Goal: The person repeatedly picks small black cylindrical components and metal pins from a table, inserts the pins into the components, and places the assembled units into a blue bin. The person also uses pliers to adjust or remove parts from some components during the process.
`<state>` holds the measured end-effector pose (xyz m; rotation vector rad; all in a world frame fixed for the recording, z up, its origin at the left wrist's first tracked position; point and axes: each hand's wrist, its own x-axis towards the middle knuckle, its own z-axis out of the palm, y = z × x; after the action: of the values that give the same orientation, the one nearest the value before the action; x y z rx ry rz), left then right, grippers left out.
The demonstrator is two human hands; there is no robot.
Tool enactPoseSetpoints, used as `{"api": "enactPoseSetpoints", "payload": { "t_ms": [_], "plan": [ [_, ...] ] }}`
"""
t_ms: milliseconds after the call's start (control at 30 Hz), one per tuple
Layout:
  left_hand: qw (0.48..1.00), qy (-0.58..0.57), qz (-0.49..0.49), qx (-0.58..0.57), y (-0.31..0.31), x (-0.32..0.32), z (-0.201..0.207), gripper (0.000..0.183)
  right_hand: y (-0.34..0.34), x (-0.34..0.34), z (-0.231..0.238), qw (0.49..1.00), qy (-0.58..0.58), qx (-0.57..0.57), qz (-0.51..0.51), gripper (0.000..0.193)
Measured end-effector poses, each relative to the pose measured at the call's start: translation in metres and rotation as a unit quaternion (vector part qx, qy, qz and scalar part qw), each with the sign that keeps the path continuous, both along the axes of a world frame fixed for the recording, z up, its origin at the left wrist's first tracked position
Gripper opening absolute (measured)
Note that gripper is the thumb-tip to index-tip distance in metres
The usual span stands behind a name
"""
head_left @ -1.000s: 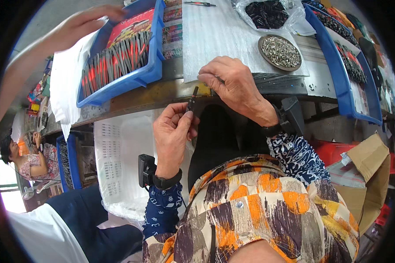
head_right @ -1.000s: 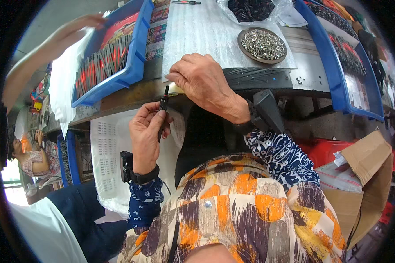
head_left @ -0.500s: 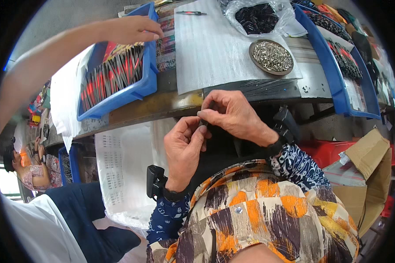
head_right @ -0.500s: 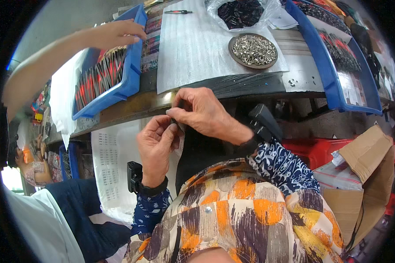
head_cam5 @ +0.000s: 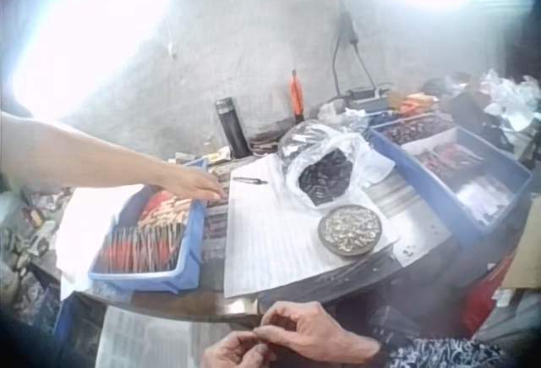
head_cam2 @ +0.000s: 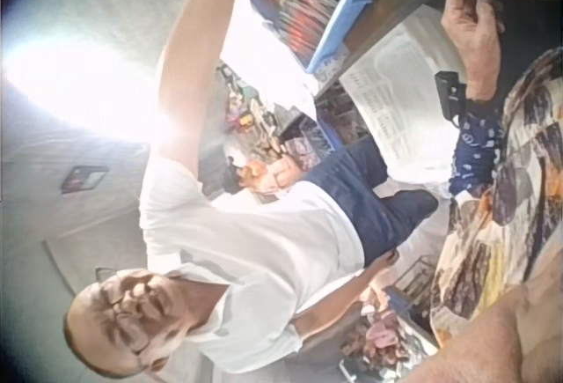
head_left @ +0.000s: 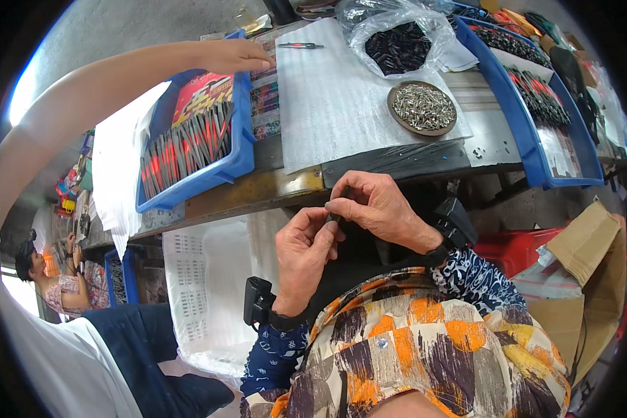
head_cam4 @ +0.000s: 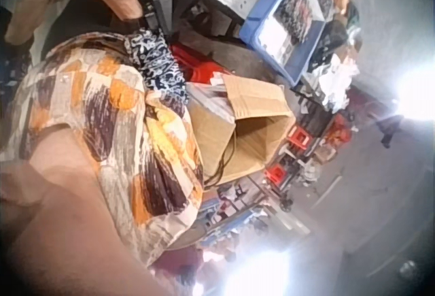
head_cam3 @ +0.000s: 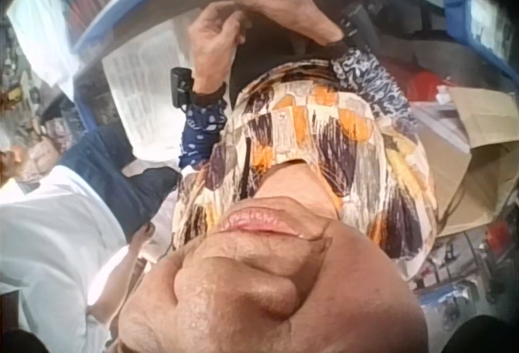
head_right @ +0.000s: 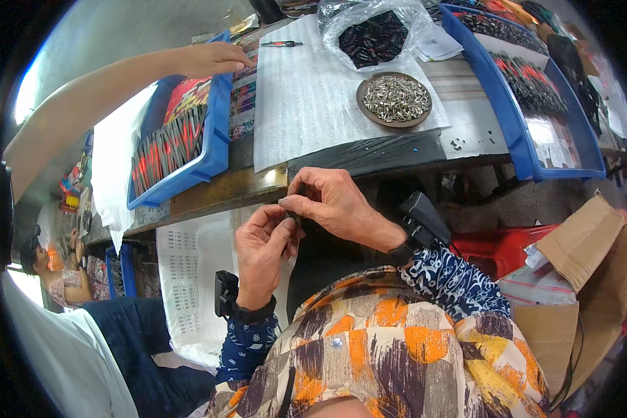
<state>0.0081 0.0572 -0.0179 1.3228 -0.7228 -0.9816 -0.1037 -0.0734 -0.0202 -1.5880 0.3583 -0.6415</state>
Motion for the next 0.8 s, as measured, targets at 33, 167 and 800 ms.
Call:
{"api": "enactPoseSetpoints", "payload": {
  "t_ms": [33,167,800],
  "plan": [
    [1.000,0.003,-0.005,0.004,0.000,0.001,0.001,0.015,0.000,-0.001,0.000,1.000,-0.018,0.012,0.004,0.015],
    [0.999,0.020,-0.025,0.005,-0.003,0.000,0.005,0.016,-0.006,-0.009,0.001,0.998,-0.020,0.045,0.032,0.015],
    [0.996,0.081,0.008,0.036,0.001,0.000,0.002,0.016,-0.031,0.005,0.013,0.930,-0.015,-0.354,-0.099,0.022]
  ]
}}
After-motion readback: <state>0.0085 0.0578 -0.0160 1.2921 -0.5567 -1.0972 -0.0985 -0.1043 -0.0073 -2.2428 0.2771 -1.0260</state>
